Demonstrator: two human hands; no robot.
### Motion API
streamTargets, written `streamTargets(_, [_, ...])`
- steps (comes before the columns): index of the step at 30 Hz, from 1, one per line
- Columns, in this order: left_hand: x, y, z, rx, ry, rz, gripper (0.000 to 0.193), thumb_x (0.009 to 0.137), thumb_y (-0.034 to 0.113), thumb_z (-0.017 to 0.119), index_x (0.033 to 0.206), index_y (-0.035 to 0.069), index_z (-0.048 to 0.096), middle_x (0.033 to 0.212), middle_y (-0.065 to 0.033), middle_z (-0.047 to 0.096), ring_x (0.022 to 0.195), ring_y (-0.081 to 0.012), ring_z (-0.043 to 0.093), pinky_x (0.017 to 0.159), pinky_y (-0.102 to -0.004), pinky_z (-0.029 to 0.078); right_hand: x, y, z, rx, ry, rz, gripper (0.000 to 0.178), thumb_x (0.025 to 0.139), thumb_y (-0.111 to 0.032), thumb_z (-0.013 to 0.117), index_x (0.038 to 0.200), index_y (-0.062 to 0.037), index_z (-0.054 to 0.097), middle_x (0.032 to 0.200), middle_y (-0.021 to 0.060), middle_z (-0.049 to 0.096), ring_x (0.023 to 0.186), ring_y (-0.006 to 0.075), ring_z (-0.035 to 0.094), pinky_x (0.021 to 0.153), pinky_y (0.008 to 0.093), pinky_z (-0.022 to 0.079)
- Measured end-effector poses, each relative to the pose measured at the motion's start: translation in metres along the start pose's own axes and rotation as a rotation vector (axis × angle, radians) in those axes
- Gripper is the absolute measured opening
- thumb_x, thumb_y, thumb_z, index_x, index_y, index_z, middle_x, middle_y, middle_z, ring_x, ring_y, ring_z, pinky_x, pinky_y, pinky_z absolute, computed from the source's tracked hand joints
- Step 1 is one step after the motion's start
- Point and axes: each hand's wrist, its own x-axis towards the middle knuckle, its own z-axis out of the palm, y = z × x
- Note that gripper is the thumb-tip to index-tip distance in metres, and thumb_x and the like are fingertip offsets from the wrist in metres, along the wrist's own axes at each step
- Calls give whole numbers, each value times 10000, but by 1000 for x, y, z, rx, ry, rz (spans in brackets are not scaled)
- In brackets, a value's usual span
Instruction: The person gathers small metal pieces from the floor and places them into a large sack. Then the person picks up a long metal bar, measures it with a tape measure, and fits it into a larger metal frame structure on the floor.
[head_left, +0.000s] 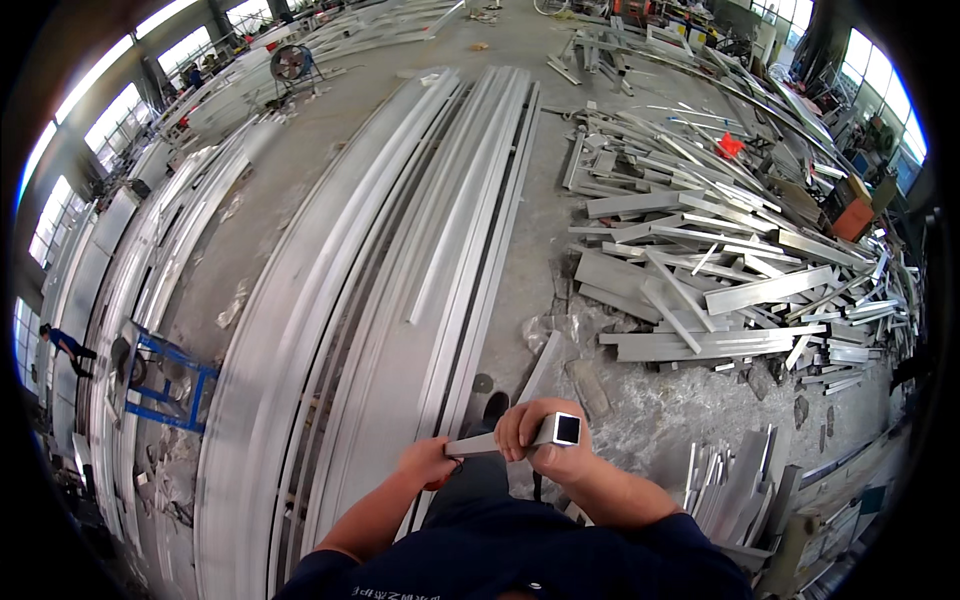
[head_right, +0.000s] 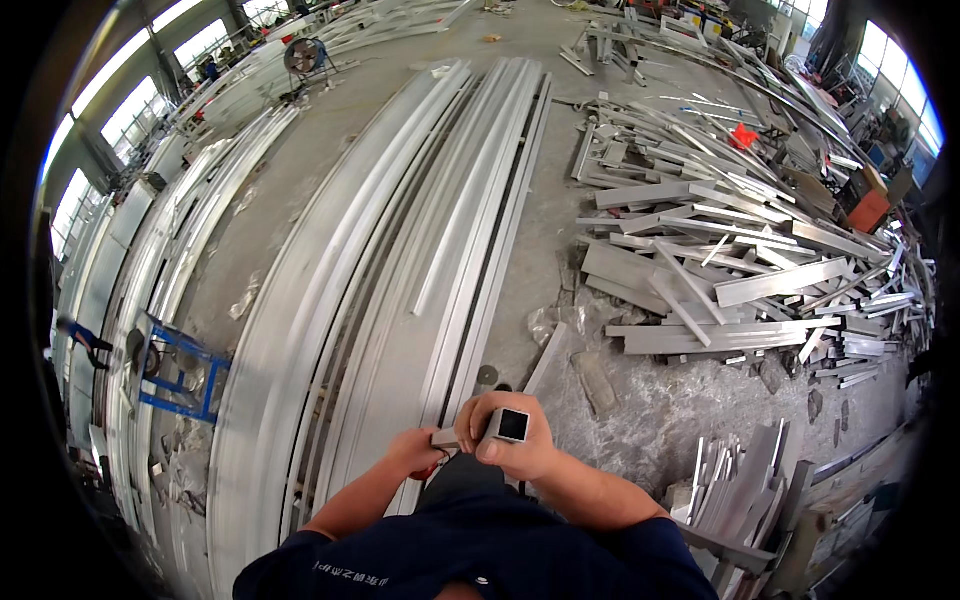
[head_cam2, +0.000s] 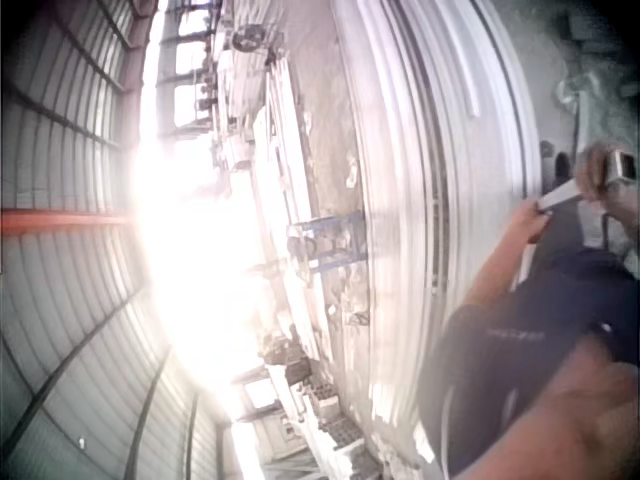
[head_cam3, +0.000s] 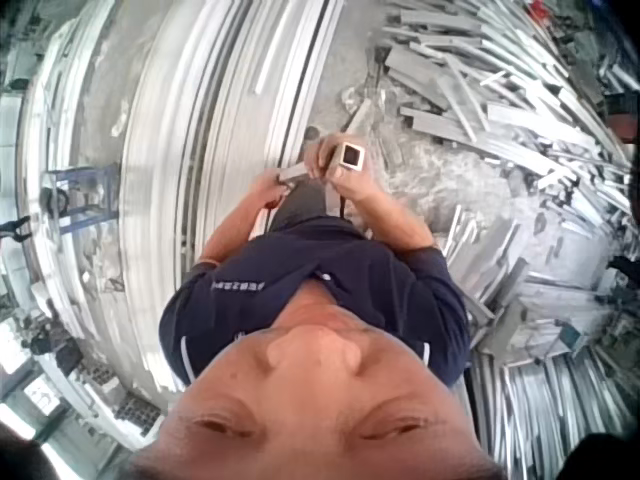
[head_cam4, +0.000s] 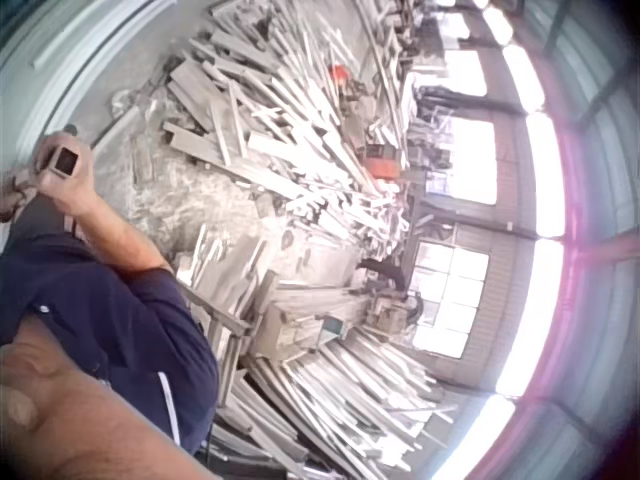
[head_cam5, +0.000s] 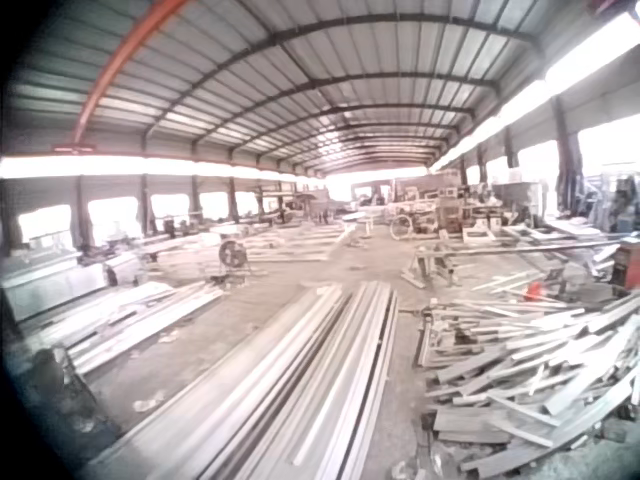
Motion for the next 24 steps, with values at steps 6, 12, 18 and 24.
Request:
streamTargets(6, [151, 20, -46, -116, 88, -13, 216, 780, 320, 624, 915, 160, 675, 874, -128, 692, 876, -347, 655, 732, -457, 519, 108, 5, -100, -348, 37, 132, 809, 701, -289, 853, 1330, 19, 450, 1254, 128, 541, 1192, 223, 477, 1058, 377, 305])
streamTargets(12, [328, 9, -143, -420, 393, 140, 257, 774, 267, 690, 979, 114, 679, 897, -118, 693, 868, -317, 663, 759, -402, 522, 168, 59, -286, -365, 231, 972, 448, 981, -326, 531, 1242, 38, 542, 1097, 105, 642, 1025, 189, 607, 949, 327, 464])
streamTargets(18, [394, 122, -270, -983, 223, 199, 212, 837, 109, 684, 1026, 23, 638, 903, -74, 656, 834, -154, 633, 743, -301, 510, 237, 86, -376, 85, 473, 1116, 667, 996, -523, 342, 1373, 24, 404, 1357, 167, 503, 1264, 296, 474, 1070, 440, 354])
streamTargets(24, [501, 183, -318, -1345, 42, 394, 244, 872, 149, 688, 1071, 28, 618, 816, -54, 647, 683, -127, 601, 615, -281, 493, 349, 67, -474, 665, 712, 405, 485, 934, -533, 488, 1152, -104, 543, 1146, 75, 624, 1057, 254, 581, 994, 465, 422])
